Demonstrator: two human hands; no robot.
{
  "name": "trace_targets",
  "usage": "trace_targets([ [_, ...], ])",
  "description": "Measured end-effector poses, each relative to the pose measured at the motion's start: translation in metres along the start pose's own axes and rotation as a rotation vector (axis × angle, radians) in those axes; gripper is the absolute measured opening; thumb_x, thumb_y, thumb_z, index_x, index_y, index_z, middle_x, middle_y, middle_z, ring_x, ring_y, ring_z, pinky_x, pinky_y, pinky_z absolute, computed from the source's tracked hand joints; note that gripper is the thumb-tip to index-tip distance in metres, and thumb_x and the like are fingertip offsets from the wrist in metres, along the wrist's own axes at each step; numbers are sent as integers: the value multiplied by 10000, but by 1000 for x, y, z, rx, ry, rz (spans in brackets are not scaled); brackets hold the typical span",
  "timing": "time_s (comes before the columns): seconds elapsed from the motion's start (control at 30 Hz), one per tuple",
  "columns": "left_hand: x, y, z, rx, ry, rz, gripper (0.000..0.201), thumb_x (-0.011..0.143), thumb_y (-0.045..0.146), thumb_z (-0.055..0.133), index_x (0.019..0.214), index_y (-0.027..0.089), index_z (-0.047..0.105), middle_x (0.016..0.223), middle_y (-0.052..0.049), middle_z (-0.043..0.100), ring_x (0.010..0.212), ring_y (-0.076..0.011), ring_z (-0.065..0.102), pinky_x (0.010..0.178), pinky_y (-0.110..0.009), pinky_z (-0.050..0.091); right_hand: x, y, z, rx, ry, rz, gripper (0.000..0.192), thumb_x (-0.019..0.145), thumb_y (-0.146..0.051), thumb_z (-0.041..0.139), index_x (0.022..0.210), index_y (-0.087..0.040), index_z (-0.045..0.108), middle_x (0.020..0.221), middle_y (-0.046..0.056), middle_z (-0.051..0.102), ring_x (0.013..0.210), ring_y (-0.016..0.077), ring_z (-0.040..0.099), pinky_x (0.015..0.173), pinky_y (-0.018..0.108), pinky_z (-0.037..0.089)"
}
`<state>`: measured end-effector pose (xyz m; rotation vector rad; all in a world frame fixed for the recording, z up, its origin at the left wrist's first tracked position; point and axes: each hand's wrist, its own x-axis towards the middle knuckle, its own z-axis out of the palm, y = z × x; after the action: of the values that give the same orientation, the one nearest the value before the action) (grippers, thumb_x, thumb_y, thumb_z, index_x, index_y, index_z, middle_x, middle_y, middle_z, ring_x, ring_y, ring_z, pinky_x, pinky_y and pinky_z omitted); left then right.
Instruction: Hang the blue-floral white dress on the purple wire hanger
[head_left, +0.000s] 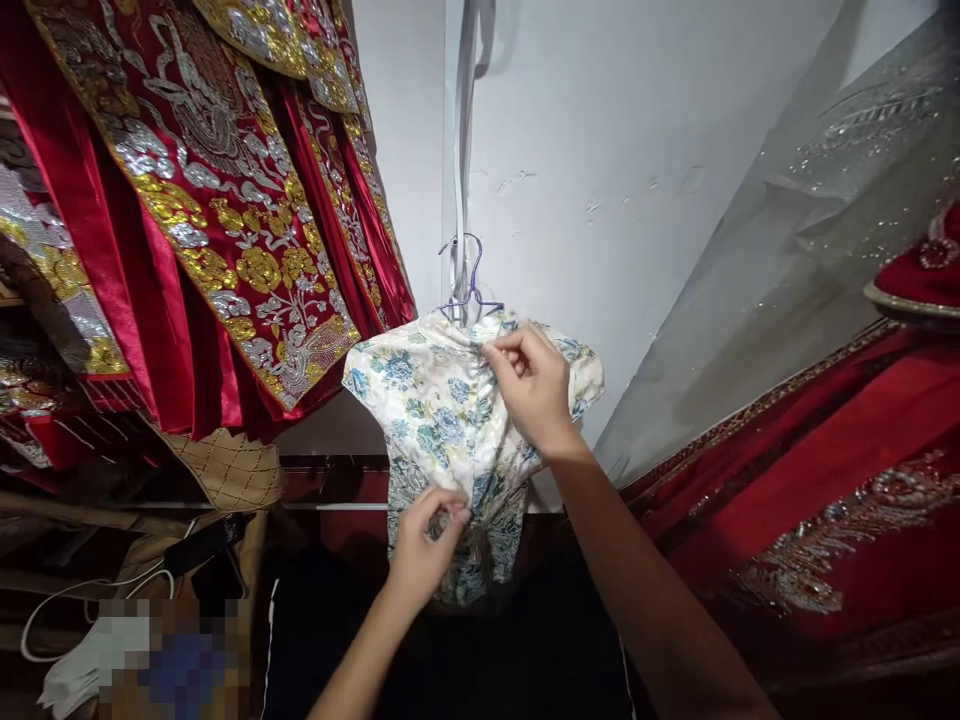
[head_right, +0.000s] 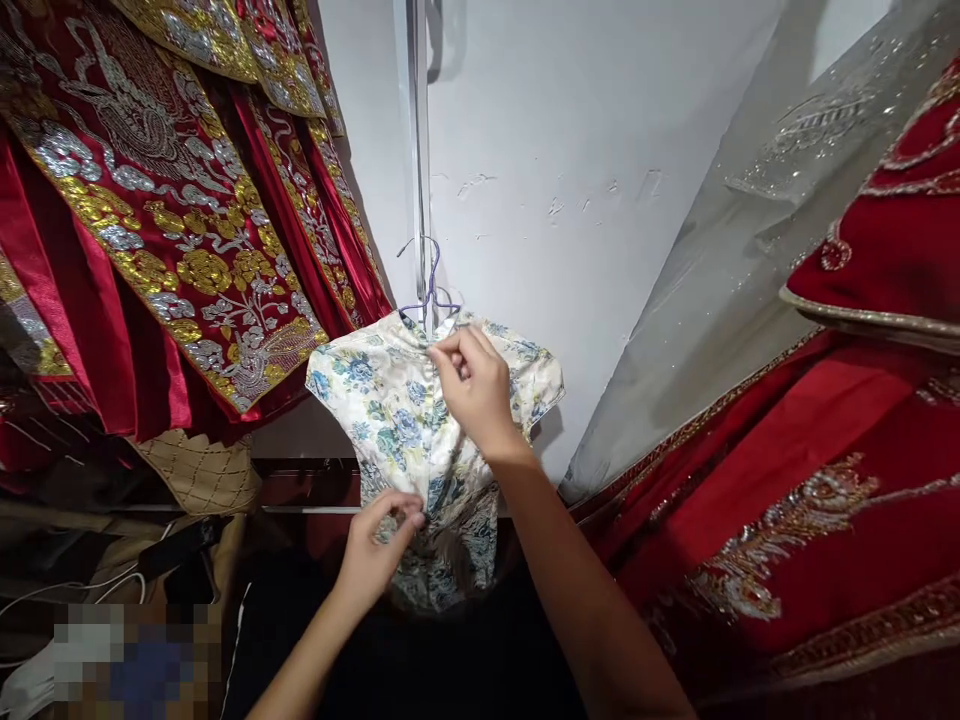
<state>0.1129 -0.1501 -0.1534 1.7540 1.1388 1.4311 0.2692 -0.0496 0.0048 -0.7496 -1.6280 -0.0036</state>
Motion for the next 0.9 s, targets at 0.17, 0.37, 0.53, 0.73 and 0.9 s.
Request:
trace_targets([
  [0.17, 98, 62, -32, 106, 100, 352, 335, 965, 261, 534, 1295, 247, 592, 1104, -68, 673, 950, -178, 621, 877, -310, 463, -6, -12, -9, 39, -73, -99, 100, 902, -149, 599, 820, -206, 609, 745, -3, 505, 645, 131, 477, 563, 262, 371],
  [0.37, 159, 103, -47, 324, -71, 446, 210, 983, 303, 492, 917, 179, 649, 863, -33, 667, 804, -160, 594, 751, -274, 434, -9, 11, -4, -20, -141, -238, 115, 924, -136, 559, 899, -214, 641, 778, 19, 548, 642, 132, 510, 564, 255, 397],
  [0.53, 160, 96, -53, 369, -7, 436, 215, 969, 301, 508, 830, 173, 612, 737, 2, 613, 690, -135, 546, 674, -256, 396, -31, 44, 16, -52, -194, -347, 186, 918, -86, 520, 990, -206, 642, 793, 38, 594, 669, 141, 546, 578, 249, 409],
  [0.73, 165, 96, -48, 247, 96, 428, 207, 955, 308, 531, 813, 173, 597, 716, 11, 583, 660, -124, 518, 645, -246, 394, -48, 58, 37, -109, -199, -265, 151, 933, -113, 494, 927, -206, 613, 801, 52, 613, 718, 167, 589, 637, 266, 434],
  [0.9, 187, 85, -103, -10, 428, 387, 147, 904, 297, 628, 839, 168, 648, 761, -3, 614, 704, -118, 551, 649, -216, 429, -97, 46, 42, -29, -538, -229, 160, 959, -154, 454, 870, -199, 579, 796, 41, 606, 704, 160, 585, 625, 263, 418],
])
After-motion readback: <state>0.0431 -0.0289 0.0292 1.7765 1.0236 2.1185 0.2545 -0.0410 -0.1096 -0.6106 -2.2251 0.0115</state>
